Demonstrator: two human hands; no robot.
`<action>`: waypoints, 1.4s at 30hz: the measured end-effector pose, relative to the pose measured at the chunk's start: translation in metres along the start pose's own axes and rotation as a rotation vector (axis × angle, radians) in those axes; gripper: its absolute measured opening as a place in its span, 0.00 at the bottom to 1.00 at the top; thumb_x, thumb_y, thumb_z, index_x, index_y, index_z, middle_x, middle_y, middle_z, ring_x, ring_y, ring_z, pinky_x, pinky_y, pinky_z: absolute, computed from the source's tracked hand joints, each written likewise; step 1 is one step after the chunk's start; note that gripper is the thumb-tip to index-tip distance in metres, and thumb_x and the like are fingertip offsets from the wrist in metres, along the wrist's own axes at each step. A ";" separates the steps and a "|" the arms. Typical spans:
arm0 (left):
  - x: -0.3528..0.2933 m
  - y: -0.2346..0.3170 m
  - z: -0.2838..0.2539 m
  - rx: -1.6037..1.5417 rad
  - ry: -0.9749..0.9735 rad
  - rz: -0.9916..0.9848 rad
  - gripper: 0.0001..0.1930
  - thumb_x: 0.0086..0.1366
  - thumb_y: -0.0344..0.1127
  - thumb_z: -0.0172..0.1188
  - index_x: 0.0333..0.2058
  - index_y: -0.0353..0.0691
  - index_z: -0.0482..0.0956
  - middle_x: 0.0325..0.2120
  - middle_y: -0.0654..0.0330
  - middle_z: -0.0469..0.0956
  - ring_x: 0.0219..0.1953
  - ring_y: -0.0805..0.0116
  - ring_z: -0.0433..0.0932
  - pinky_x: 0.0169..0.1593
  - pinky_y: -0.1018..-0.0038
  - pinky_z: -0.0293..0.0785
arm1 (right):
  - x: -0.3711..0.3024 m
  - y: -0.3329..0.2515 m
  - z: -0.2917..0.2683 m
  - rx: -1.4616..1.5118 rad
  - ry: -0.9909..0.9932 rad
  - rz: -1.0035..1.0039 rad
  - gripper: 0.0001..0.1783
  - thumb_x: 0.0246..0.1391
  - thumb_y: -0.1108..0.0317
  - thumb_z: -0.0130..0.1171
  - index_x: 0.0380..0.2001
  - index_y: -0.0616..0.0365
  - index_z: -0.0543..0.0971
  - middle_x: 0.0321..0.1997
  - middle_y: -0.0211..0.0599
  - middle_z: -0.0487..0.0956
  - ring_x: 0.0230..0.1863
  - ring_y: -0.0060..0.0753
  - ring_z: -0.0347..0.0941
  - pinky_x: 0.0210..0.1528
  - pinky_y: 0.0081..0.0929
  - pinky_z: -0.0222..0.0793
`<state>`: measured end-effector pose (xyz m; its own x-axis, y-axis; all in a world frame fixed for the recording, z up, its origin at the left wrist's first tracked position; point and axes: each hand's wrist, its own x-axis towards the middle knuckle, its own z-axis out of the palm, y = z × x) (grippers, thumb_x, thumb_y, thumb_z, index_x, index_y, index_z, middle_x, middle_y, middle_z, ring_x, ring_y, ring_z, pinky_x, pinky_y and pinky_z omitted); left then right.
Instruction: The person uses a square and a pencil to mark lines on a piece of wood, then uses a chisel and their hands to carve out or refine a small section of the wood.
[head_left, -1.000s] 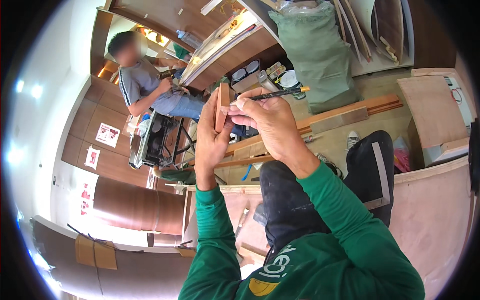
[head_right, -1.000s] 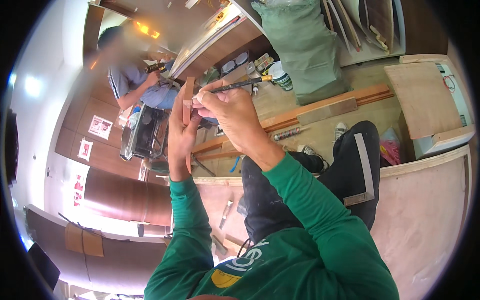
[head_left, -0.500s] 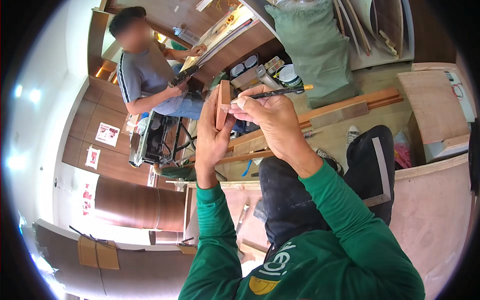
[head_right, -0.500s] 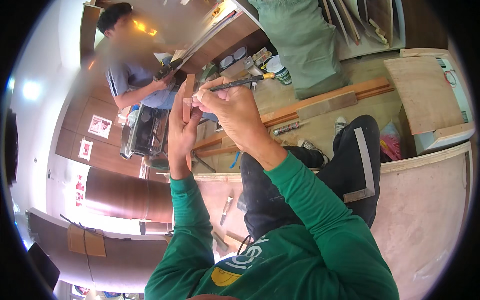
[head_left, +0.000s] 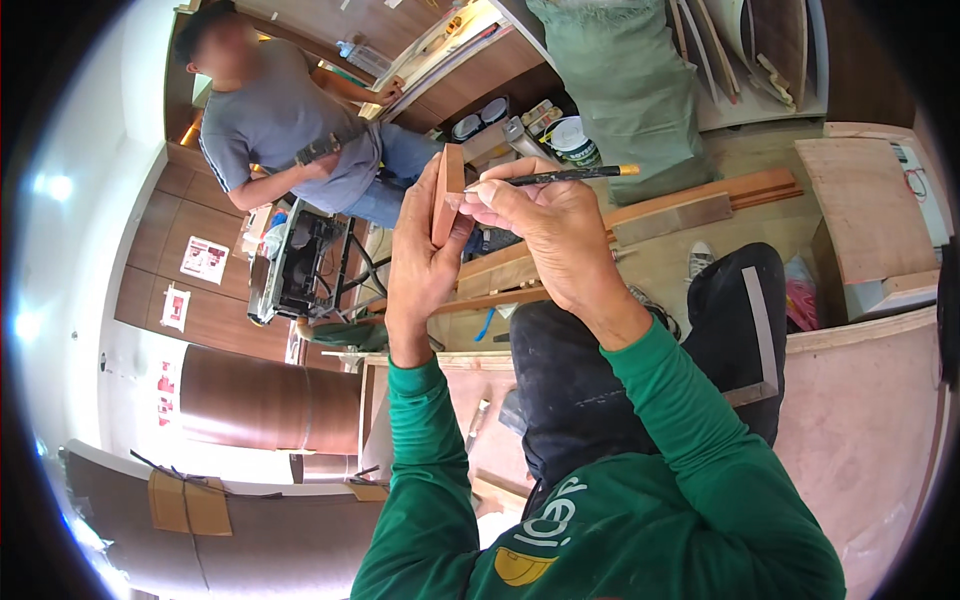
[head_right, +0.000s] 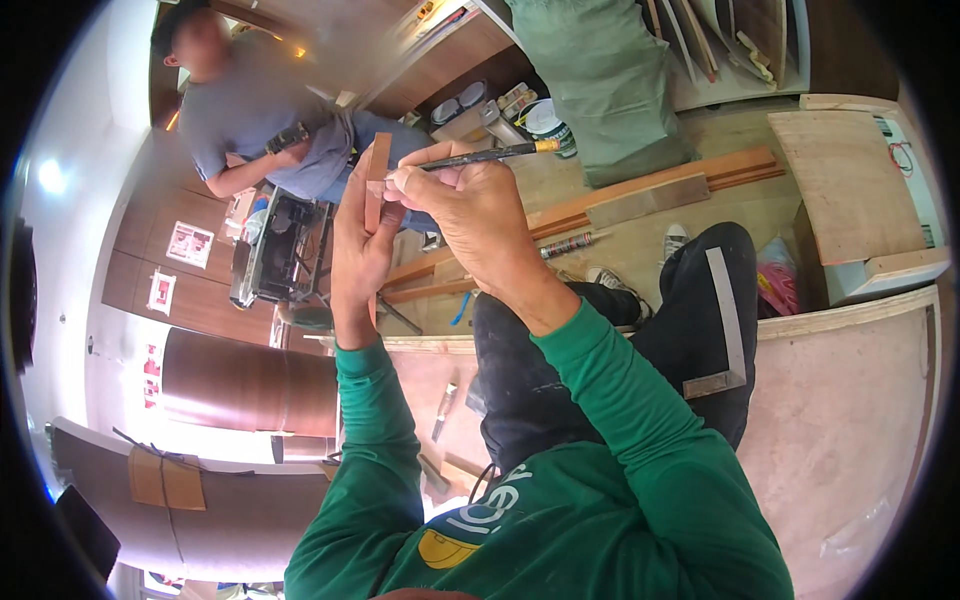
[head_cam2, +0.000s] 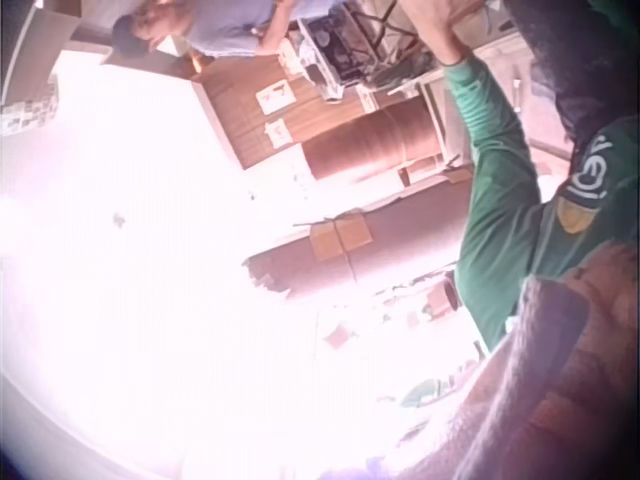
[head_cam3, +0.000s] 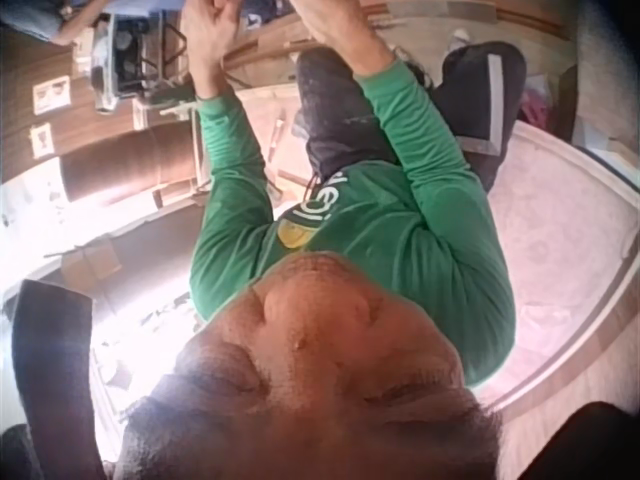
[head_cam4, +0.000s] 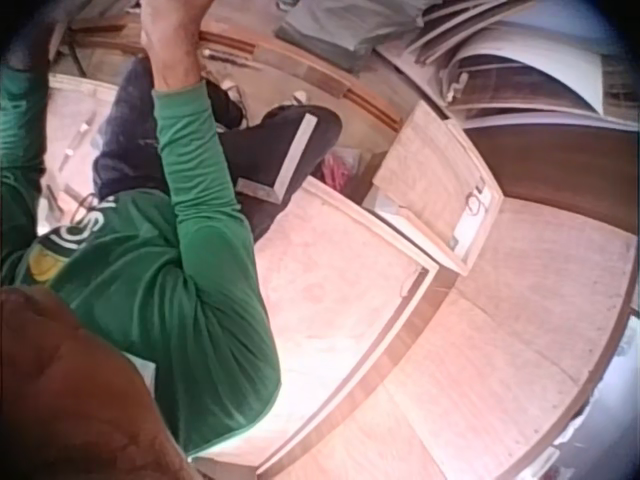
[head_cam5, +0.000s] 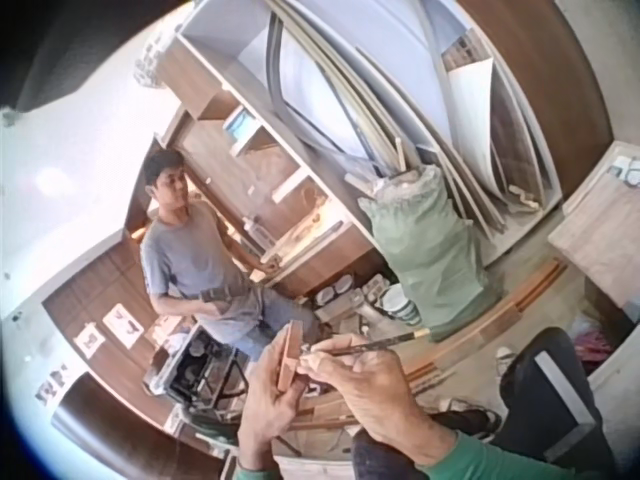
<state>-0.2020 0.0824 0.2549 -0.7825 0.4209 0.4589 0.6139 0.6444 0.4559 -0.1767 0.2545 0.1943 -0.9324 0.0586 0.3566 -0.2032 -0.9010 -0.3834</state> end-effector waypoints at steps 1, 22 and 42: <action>0.000 -0.001 0.001 -0.003 0.001 0.013 0.35 0.70 0.36 0.65 0.73 0.32 0.66 0.67 0.42 0.73 0.69 0.47 0.73 0.73 0.59 0.65 | -0.001 -0.002 0.000 -0.003 0.000 0.000 0.12 0.67 0.74 0.65 0.48 0.69 0.78 0.44 0.48 0.88 0.47 0.34 0.87 0.55 0.27 0.83; -0.007 0.001 0.006 -0.038 0.003 0.042 0.34 0.71 0.36 0.64 0.72 0.32 0.66 0.63 0.41 0.74 0.66 0.44 0.75 0.70 0.58 0.68 | -0.006 -0.008 0.004 -0.073 0.027 -0.013 0.11 0.65 0.75 0.65 0.46 0.71 0.78 0.42 0.45 0.87 0.46 0.31 0.87 0.52 0.26 0.83; -0.013 0.007 0.003 0.026 0.012 -0.037 0.33 0.73 0.38 0.65 0.72 0.34 0.68 0.59 0.42 0.77 0.61 0.46 0.78 0.65 0.58 0.72 | -0.012 -0.008 0.012 -0.072 0.068 -0.043 0.08 0.67 0.75 0.62 0.44 0.69 0.80 0.42 0.41 0.87 0.46 0.29 0.85 0.53 0.27 0.81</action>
<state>-0.1876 0.0838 0.2498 -0.8033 0.3887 0.4513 0.5814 0.6762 0.4525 -0.1601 0.2560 0.2032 -0.9400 0.1275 0.3164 -0.2620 -0.8638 -0.4303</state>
